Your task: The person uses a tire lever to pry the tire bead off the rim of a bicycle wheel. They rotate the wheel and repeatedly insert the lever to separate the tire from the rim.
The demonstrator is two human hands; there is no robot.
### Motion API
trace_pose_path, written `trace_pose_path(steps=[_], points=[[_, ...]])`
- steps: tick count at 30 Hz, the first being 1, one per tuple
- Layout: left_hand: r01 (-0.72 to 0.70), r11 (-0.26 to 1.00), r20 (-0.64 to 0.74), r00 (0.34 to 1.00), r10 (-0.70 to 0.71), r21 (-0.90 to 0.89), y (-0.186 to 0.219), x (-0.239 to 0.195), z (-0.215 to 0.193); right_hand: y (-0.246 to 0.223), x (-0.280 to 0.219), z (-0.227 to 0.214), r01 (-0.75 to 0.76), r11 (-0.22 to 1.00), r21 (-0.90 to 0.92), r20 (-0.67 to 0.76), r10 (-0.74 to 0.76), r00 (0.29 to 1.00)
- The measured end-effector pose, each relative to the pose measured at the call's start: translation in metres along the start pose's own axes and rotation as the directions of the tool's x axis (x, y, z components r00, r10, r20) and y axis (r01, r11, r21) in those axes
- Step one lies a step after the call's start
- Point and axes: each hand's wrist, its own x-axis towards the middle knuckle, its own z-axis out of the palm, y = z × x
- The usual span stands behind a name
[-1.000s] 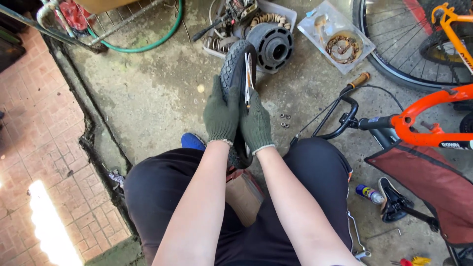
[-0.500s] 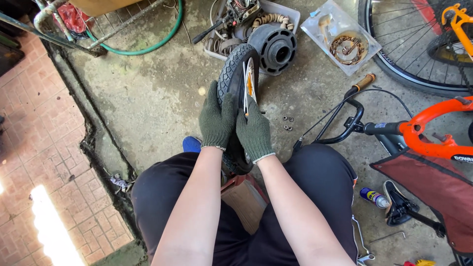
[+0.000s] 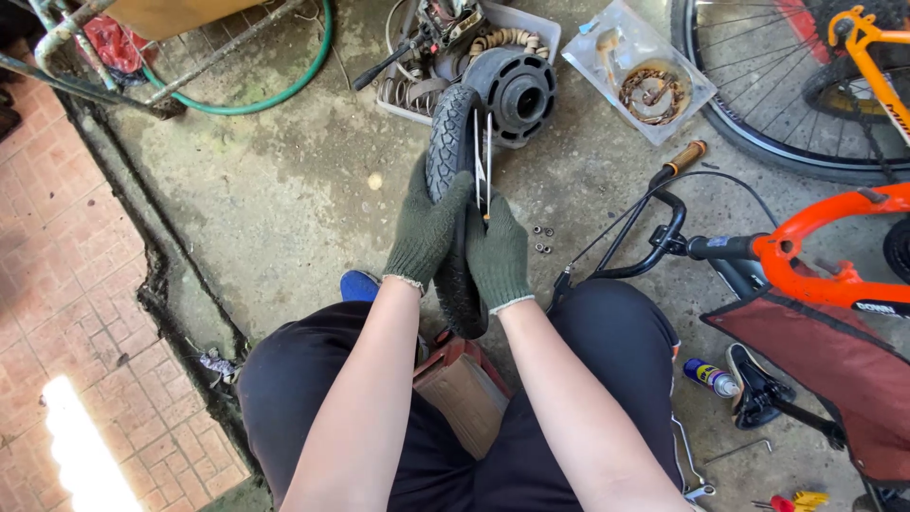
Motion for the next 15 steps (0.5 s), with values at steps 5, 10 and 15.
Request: trace_pose_path(steps=[5, 10, 15], points=[[0.205, 0.978, 0.090, 0.975, -0.202, -0.032, 0.000, -0.012, 0.000, 0.021, -0.011, 0.002, -0.159, 0.987, -0.018, 0.039, 0.160, 0.986], [0.216, 0.975, 0.082, 0.972, -0.220, 0.045, 0.009, -0.032, 0.004, 0.015, -0.023, -0.006, -0.075, 0.997, -0.010, 0.025, 0.076, 0.997], [0.216, 0.976, 0.094, 0.971, -0.218, 0.036, -0.002, -0.041, 0.010, 0.007, -0.034, -0.023, -0.056, 0.998, 0.016, 0.024, 0.056, 0.998]])
